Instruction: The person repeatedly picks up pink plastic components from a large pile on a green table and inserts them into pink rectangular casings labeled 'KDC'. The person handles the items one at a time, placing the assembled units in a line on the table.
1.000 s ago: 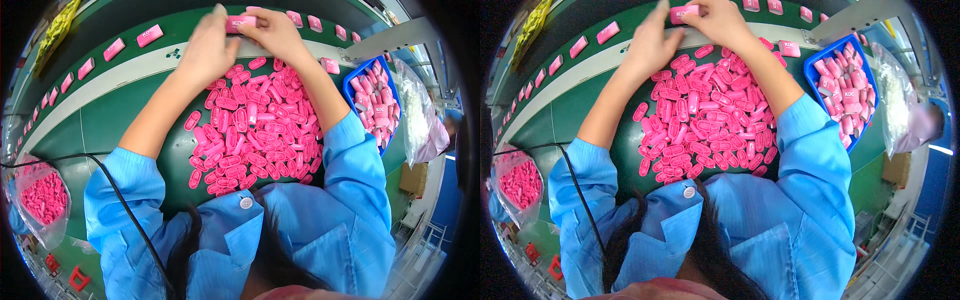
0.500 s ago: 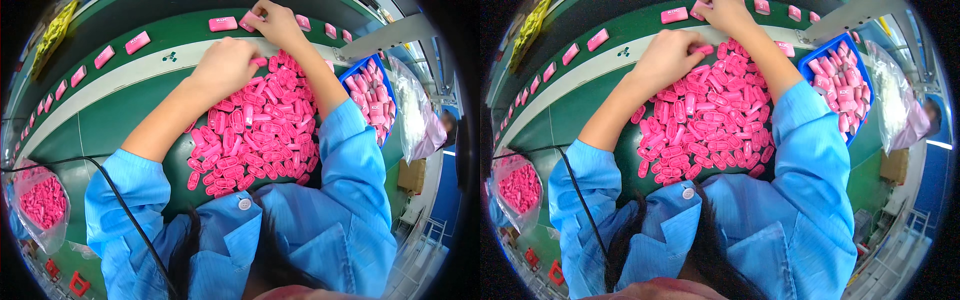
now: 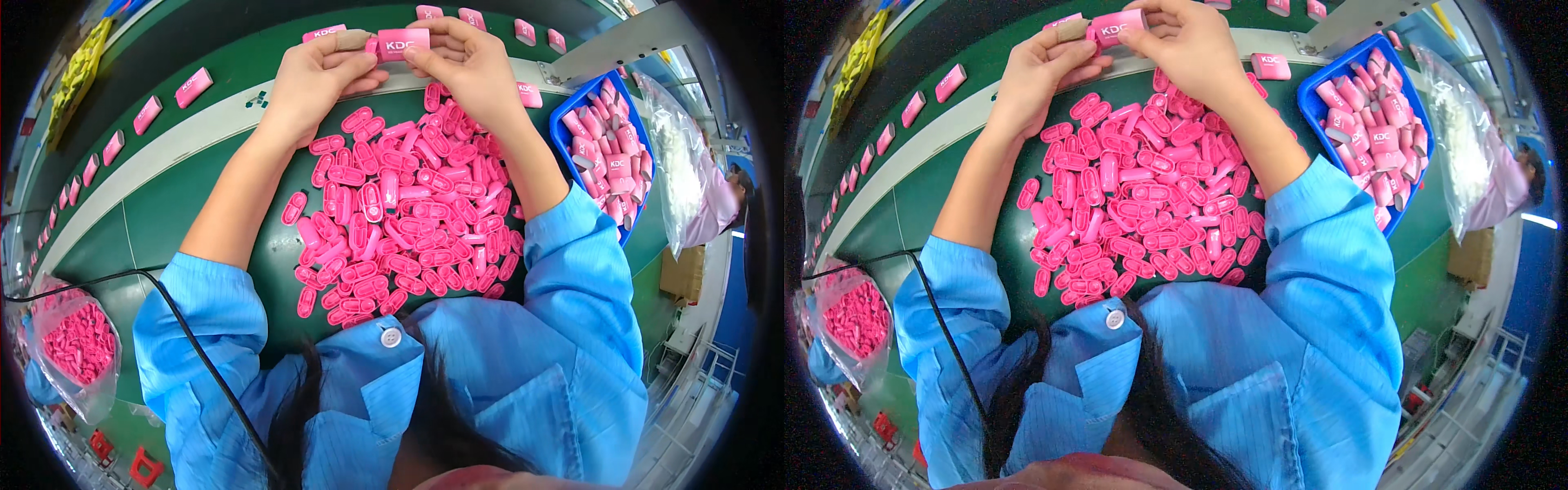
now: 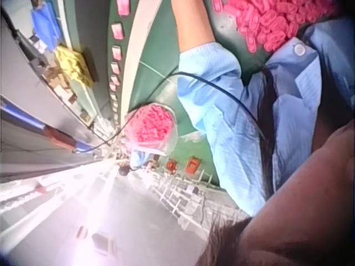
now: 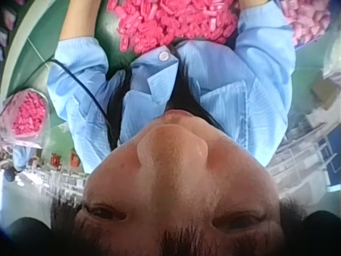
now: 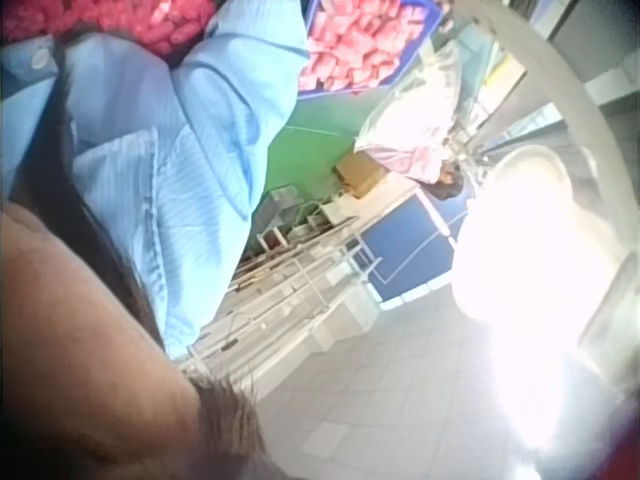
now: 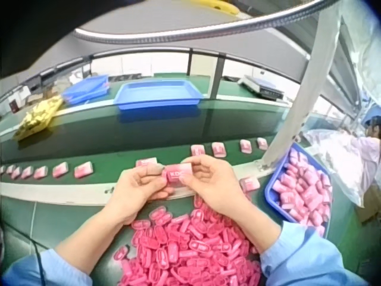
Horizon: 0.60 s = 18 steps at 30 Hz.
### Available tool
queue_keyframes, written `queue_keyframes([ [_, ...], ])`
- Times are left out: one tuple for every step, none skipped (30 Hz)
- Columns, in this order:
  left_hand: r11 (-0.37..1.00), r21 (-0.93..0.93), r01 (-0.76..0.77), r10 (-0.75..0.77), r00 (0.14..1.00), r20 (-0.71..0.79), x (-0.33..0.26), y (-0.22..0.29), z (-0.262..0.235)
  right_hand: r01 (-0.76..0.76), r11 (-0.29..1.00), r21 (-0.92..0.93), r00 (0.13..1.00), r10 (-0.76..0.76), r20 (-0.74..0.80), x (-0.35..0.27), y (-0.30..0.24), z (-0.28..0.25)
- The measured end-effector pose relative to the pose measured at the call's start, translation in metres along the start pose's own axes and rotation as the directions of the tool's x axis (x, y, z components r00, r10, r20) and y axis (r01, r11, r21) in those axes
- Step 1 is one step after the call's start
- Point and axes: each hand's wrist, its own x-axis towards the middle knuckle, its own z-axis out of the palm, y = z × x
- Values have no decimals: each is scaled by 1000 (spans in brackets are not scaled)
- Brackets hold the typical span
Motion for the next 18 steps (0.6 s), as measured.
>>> queue_keyframes([
  [1000,3,-2,2,1000,-18,1,1,0,-36,999,24,999,36,9,0,2,-5],
  [1000,-8,-23,22,999,-41,1,1,1,-76,996,52,997,75,21,0,4,-6],
  [999,-18,-44,42,997,-63,1,1,2,-92,992,88,995,90,34,1,5,-6],
  [998,-27,-64,62,994,-86,1,2,2,-109,986,124,993,104,47,2,5,-5],
  [996,-49,-77,72,994,-82,1,0,3,-130,978,160,991,122,64,1,8,-5],
  [994,-70,-89,83,993,-79,1,-3,3,-141,973,184,989,129,75,1,9,-4],
  [991,-92,-101,94,993,-76,1,-5,3,-151,967,207,987,136,86,2,8,-3],
  [992,-64,-109,105,992,-70,3,-8,2,-160,960,229,985,141,96,3,8,-3],
  [992,-35,-119,116,991,-64,5,-10,0,-151,964,221,987,133,95,1,9,-2],
  [992,-6,-128,128,990,-58,6,-12,-1,-141,967,213,988,123,94,-1,9,-1],
  [989,39,-140,142,987,-69,5,-8,0,-124,972,201,990,108,90,-1,6,-2],
  [985,84,-150,157,984,-80,1,-3,2,-129,968,217,991,118,64,-3,5,0],
  [979,129,-160,172,981,-90,0,1,4,-110,975,193,993,102,51,-2,1,-1],
  [970,169,-177,195,977,-91,0,-4,3,-96,981,171,995,90,43,-4,0,1],
  [951,229,-210,237,967,-97,1,-5,2,-82,985,150,996,78,34,-5,-1,2],
  [927,287,-241,279,955,-101,1,-6,2,-63,991,114,998,60,24,-5,-4,3],
  [902,342,-264,314,944,-101,-1,-4,5,-50,996,78,999,49,14,-6,-4,4],
  [823,489,-291,373,925,-77,-5,-2,9,-38,998,42,999,38,4,-8,-6,5],
])
